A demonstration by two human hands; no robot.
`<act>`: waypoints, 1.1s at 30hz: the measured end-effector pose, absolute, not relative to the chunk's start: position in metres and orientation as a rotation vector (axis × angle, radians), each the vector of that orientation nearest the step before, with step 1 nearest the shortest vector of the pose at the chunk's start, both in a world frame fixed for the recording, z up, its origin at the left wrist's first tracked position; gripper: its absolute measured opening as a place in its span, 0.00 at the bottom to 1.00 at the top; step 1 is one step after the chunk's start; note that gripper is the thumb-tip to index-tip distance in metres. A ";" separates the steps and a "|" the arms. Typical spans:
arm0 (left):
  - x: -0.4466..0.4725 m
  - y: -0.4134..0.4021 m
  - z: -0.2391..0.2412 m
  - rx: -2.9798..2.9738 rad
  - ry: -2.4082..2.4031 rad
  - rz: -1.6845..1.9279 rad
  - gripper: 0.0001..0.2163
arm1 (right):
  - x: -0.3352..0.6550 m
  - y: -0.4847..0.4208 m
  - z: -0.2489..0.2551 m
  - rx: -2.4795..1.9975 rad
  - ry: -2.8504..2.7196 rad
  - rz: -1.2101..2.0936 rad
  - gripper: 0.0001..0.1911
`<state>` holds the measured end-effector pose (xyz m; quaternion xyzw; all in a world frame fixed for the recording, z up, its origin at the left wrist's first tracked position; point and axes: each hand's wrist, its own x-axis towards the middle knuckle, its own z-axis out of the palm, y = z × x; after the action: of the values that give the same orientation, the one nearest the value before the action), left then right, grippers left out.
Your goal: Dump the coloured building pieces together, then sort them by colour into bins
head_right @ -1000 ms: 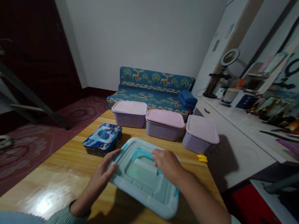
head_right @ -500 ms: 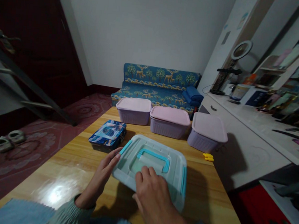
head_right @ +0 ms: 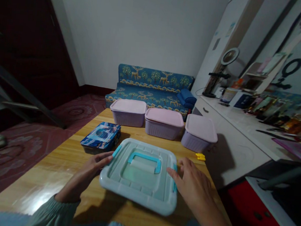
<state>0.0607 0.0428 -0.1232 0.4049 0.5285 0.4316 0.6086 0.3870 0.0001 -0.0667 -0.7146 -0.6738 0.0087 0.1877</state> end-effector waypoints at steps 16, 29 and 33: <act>0.052 0.055 -0.099 1.751 1.439 0.744 0.21 | 0.409 -0.004 -0.138 -1.866 -1.360 0.666 0.22; 0.055 0.038 -0.137 1.193 1.304 1.049 0.25 | 0.422 -0.005 -0.154 -1.731 -1.325 0.645 0.26; 0.045 0.048 -0.148 1.247 1.340 1.119 0.30 | 0.412 -0.009 -0.121 -1.837 -1.440 0.424 0.25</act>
<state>0.0455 0.0475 -0.1478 0.5108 0.5486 0.4583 0.4776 0.4122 -0.0093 -0.1205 -0.7179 -0.5626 0.1657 0.3751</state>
